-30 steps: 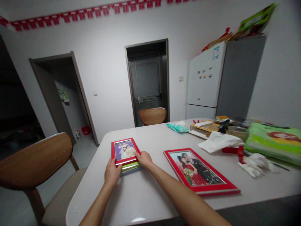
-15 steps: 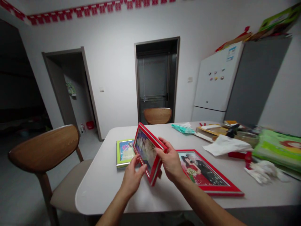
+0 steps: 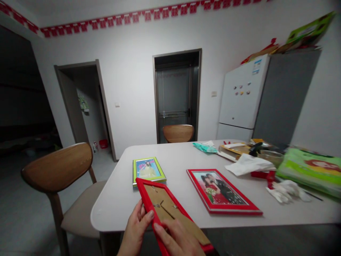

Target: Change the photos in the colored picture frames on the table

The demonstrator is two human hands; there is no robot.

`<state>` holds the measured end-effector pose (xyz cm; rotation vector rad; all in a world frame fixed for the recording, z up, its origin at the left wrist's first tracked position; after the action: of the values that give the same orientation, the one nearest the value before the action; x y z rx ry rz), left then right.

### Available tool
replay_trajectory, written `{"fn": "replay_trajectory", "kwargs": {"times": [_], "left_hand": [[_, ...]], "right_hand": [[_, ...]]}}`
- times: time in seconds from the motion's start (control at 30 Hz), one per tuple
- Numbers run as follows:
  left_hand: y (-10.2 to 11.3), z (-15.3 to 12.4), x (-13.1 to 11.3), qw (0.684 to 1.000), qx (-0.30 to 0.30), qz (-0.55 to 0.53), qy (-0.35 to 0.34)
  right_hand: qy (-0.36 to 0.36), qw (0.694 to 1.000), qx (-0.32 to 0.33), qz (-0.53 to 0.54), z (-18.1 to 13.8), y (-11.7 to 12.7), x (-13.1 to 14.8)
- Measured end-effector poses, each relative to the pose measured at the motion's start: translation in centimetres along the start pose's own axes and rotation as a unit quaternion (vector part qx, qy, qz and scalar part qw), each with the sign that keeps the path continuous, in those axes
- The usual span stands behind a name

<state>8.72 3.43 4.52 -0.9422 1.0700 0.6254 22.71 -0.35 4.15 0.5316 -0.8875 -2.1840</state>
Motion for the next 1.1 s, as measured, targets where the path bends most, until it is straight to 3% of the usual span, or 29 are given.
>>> {"fn": "replay_trajectory", "kwargs": {"times": [0.17,0.3,0.37,0.47,0.57,0.6,0.73,0.87,1.1], "left_hand": [[3.8,0.3,2.1,0.988,-0.071,0.137,0.014],[5.6,0.4,2.9,0.941,-0.110,0.316,0.048],[5.8,0.4,2.9,0.914,-0.114,0.383,0.068],[5.8,0.4,2.9,0.870,-0.118,0.469,0.093],[5.6,0.4,3.1,0.829,-0.124,0.534,0.107],[5.6,0.3,3.1,0.822,-0.123,0.545,0.112],[5.1,0.2,2.8,0.816,-0.113,0.551,0.133],[4.6,0.0,2.1,0.822,-0.098,0.543,0.139],[4.5,0.0,2.3,0.822,-0.111,0.544,0.127]], "right_hand": [[-0.027,0.998,0.028,-0.056,-0.7,-5.0,0.7],[-0.040,0.996,0.050,-0.057,-1.7,-10.1,1.1],[-0.053,0.995,0.064,-0.047,-2.0,-11.5,1.5],[-0.069,0.989,0.134,0.010,-1.5,-10.7,1.9],[-0.051,0.952,0.256,0.160,-0.3,-7.1,0.9],[-0.068,0.939,0.268,0.205,0.2,-5.7,0.0],[-0.241,0.915,0.274,0.172,1.0,-2.2,-5.1],[-0.315,0.886,0.317,0.122,0.6,-3.3,-8.6],[-0.334,0.888,0.304,0.089,0.1,-5.2,-9.0]]}}
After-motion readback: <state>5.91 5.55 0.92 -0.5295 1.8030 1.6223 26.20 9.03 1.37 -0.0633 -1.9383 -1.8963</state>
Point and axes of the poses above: each hand's wrist, its own z-axis towards the middle knuckle, its own y-axis out of the back of the hand, x = y × z, the point moved 1 cm from there along z, towards the middle knuckle, and after that the axes turned 14 degrees about x, right-handed, at the moved point
